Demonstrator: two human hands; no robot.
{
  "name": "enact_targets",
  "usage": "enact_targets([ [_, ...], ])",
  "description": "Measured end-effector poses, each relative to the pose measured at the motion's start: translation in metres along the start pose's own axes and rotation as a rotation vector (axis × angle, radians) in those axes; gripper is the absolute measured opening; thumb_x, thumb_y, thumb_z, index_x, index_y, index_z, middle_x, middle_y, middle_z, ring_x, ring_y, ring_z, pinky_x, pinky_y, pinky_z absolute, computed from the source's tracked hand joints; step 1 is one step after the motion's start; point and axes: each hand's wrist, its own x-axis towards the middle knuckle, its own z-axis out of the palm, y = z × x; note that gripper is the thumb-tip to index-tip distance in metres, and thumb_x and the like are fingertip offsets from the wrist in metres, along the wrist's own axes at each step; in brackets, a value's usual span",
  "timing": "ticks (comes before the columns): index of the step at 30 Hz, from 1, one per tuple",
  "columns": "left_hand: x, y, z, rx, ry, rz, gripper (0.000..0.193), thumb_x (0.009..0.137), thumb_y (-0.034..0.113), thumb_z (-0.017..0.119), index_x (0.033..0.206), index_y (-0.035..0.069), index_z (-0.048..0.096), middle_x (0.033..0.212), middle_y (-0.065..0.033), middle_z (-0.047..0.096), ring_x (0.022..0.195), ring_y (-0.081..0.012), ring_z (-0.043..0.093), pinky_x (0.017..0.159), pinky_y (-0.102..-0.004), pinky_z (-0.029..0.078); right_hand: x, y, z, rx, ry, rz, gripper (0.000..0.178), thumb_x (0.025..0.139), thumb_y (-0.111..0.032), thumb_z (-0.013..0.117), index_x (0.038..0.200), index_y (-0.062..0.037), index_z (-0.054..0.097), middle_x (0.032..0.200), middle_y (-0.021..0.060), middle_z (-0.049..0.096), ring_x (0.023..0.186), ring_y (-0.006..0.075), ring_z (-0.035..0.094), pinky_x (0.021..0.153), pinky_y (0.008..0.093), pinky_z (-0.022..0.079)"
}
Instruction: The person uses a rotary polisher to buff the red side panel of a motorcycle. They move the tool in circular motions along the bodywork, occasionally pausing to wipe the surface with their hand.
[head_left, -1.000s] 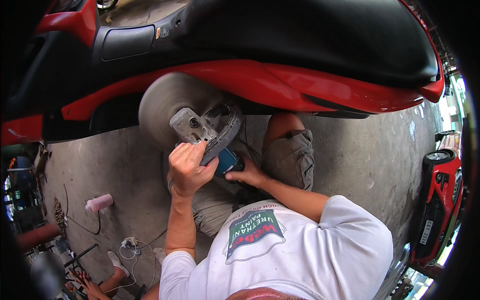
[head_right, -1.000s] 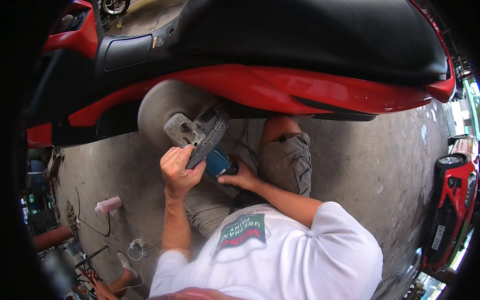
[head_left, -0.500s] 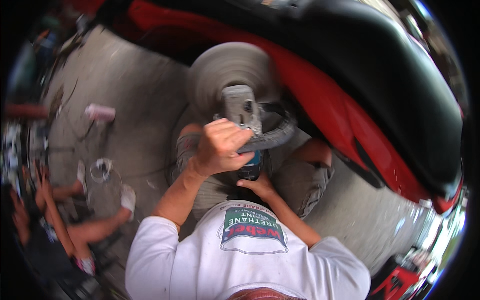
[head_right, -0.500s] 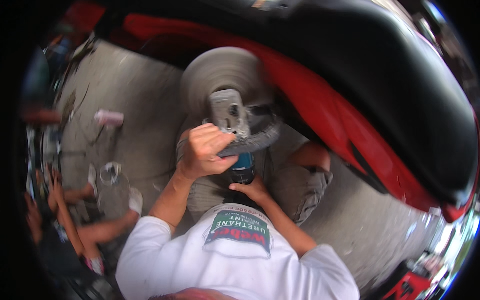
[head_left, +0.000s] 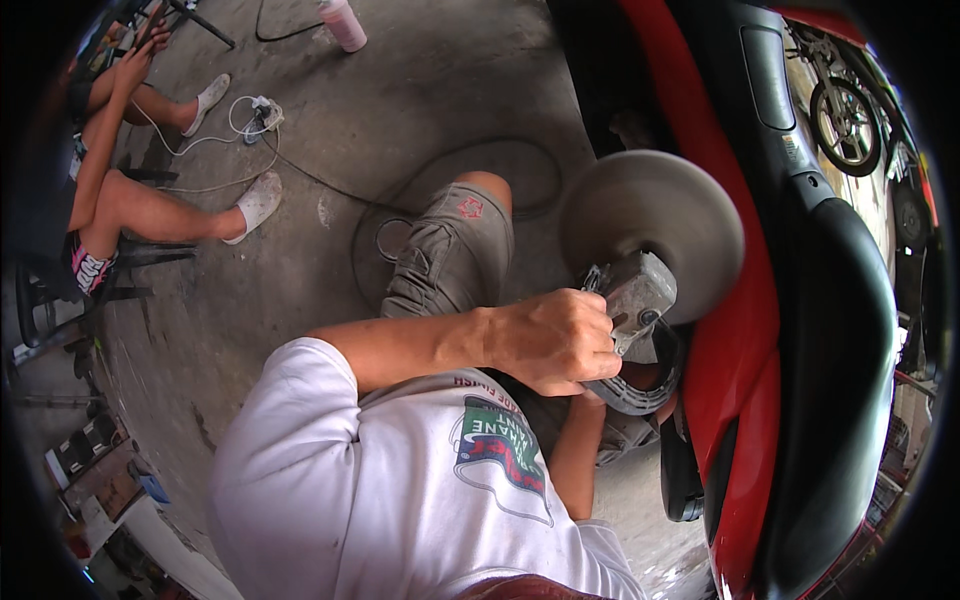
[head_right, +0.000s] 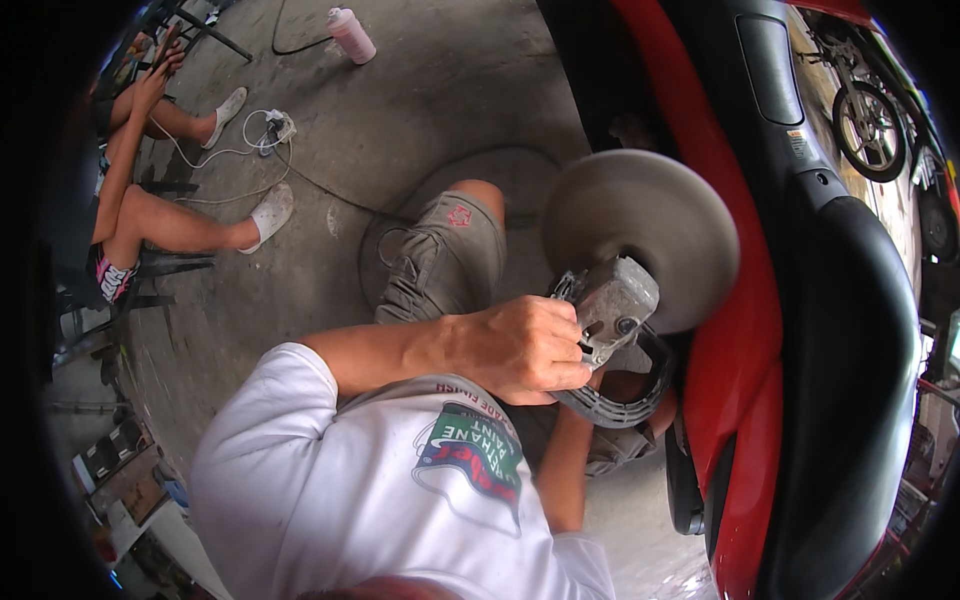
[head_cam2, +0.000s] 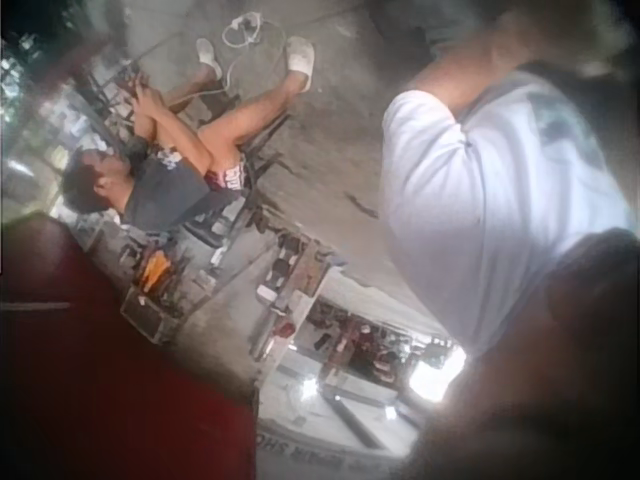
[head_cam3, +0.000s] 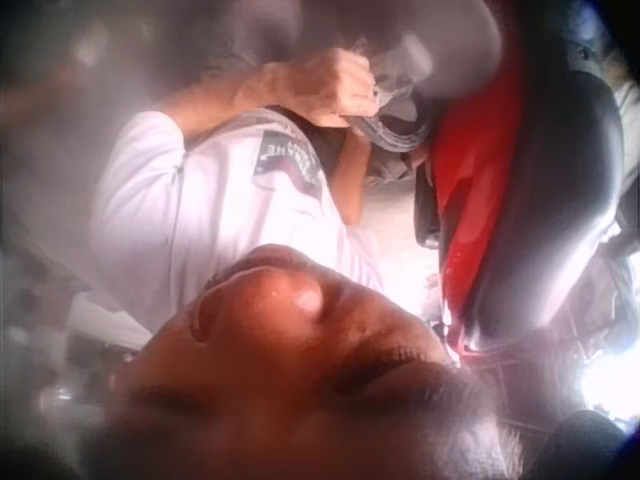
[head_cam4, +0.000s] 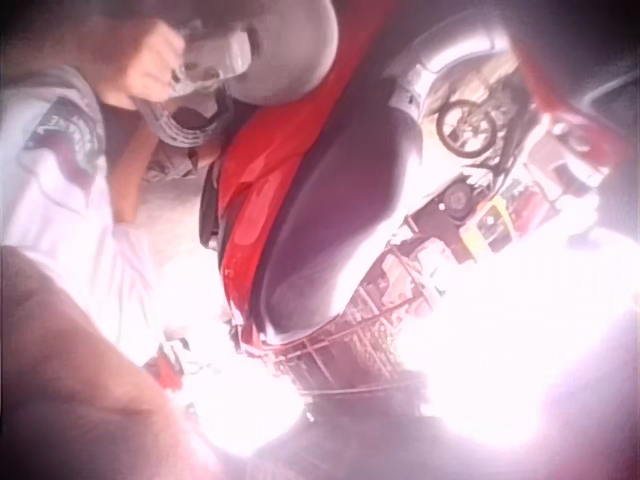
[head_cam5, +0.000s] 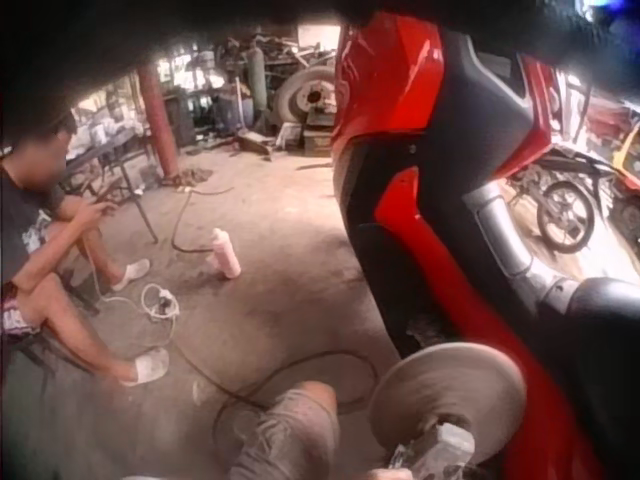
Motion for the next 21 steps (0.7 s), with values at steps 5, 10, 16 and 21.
enact_targets([
  [5, -0.027, -0.020, -0.110, -0.033, 0.249, -0.232, 0.035, 0.078, 0.019, 0.090, 0.107, 0.003, 0.078, 0.104, -0.0118, 0.076, 0.094, -0.0272, 0.072, 0.083, -0.0400, 0.057, -0.014, 0.071, -0.007, 0.104, 0.073, -0.030, 0.061, 0.109, -0.035, 0.062, 0.163, -0.0145, 0.043, 0.156, 0.0129, 0.057, 0.140, 0.0322, 0.059, 0.122, 0.0508, 0.047],
  [10, -0.258, -0.106, -0.124, 0.564, -0.108, -1.275, 0.024, 0.096, 0.027, 0.075, 0.104, 0.004, 0.075, 0.111, -0.0213, 0.077, 0.105, -0.0451, 0.073, 0.089, -0.0525, 0.059, -0.012, 0.032, 0.039, -0.135, -0.094, -0.115, 0.077, 0.097, -0.020, 0.080, 0.161, -0.0079, 0.039, 0.156, 0.0153, 0.056, 0.139, 0.0327, 0.060, 0.117, 0.0495, 0.052],
  [16, -0.337, -0.137, -0.050, 0.445, -0.834, -1.770, 0.035, 0.104, 0.027, 0.059, 0.134, 0.016, 0.074, 0.140, -0.0156, 0.072, 0.131, -0.0348, 0.069, 0.106, -0.0484, 0.059, -0.023, -0.002, 0.057, -0.274, -0.023, 0.004, 0.101, 0.068, -0.057, 0.098, 0.144, -0.0026, 0.060, 0.139, 0.0140, 0.071, 0.130, 0.0327, 0.068, 0.114, 0.0450, 0.051],
  [21, -0.404, -0.181, -0.038, 0.577, -0.902, -1.605, 0.036, 0.106, 0.034, 0.056, 0.133, 0.019, 0.074, 0.144, -0.0089, 0.071, 0.130, -0.0283, 0.071, 0.105, -0.0449, 0.059, -0.021, -0.031, 0.089, -0.796, -0.242, -0.060, 0.109, 0.062, -0.057, 0.101, 0.144, 0.0021, 0.059, 0.139, 0.0198, 0.070, 0.134, 0.0315, 0.066, 0.118, 0.0425, 0.049],
])
